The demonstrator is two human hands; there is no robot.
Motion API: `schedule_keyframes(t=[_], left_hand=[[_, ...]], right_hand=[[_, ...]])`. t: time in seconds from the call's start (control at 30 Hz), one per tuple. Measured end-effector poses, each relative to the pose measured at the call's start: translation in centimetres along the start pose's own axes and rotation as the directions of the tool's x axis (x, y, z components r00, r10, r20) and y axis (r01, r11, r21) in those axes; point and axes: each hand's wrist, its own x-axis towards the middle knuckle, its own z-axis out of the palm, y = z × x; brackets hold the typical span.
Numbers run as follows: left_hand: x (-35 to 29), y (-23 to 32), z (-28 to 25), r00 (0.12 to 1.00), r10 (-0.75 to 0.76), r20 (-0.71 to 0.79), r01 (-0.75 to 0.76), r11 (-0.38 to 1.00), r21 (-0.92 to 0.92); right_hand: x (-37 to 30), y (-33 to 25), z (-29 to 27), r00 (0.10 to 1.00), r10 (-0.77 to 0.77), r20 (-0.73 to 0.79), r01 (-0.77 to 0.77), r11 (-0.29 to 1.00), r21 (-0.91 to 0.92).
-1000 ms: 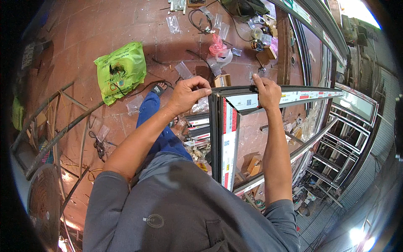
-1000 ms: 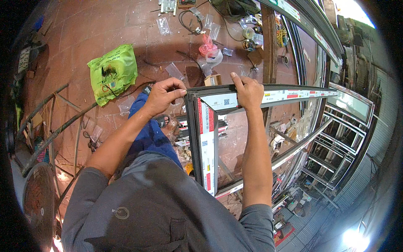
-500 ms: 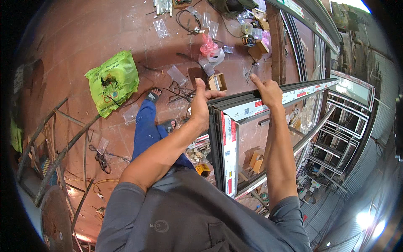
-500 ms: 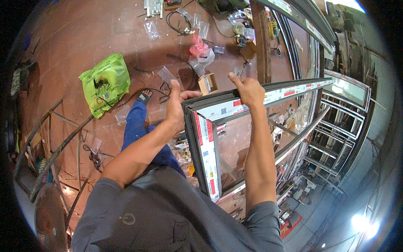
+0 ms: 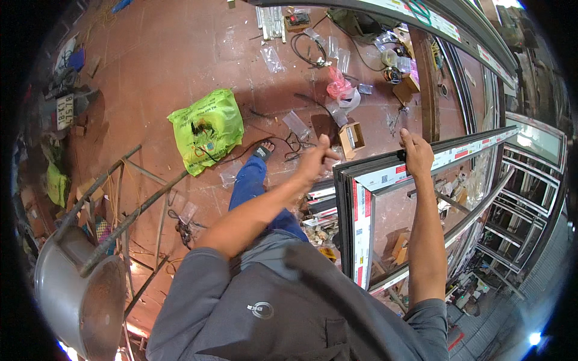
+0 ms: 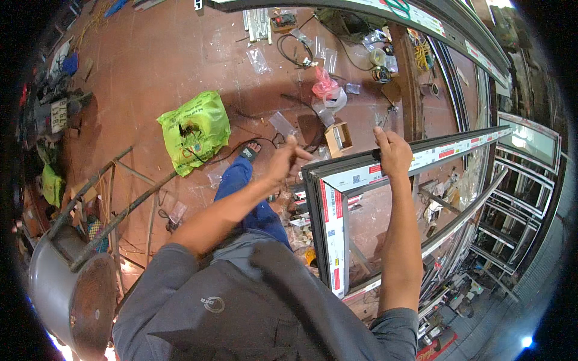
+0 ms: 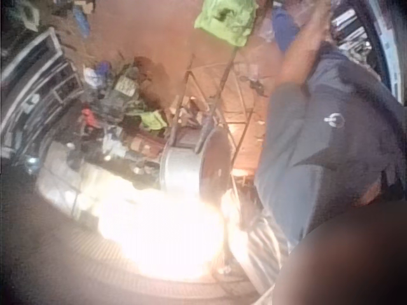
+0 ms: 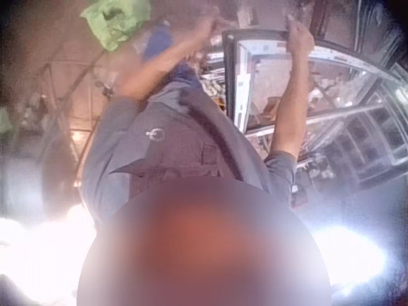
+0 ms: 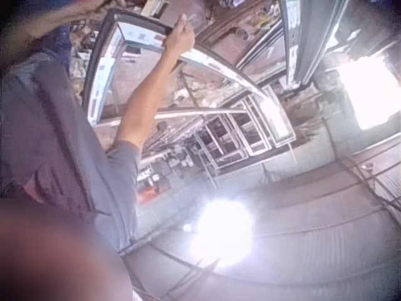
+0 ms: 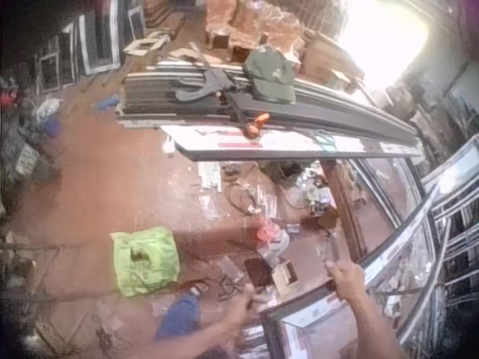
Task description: The person assembles a rectangular window frame by cutting rubber gaskets with scissors, inserting them into the frame grooves, and securing the corners with a power drill. The person then lifts the completed frame and places it on a stack of other frames.
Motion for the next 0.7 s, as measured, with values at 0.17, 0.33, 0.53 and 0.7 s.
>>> schedule_keyframes(t=[0.17,0.33,0.53,0.7], left_hand=[[-2.8,3.2,-12.6,0.970,0.193,-0.146,0.000,0.604,0.797],[-8.0,10.0,-23.0,0.816,0.402,-0.415,0.349,0.230,0.908],[-7.5,13.6,-30.4,0.710,0.469,-0.525,0.467,0.245,0.850],[-2.2,13.7,-28.1,0.783,0.368,-0.501,0.484,0.146,0.863]], right_hand=[[0.5,2.6,1.0,0.912,-0.176,-0.372,0.135,0.982,-0.132],[-0.5,2.5,1.2,0.785,-0.196,-0.588,0.065,0.969,-0.237],[-7.2,1.2,2.9,0.921,-0.083,-0.380,0.080,0.996,-0.024],[-16.9,-4.4,2.0,0.986,-0.094,-0.137,0.110,0.987,0.113]])
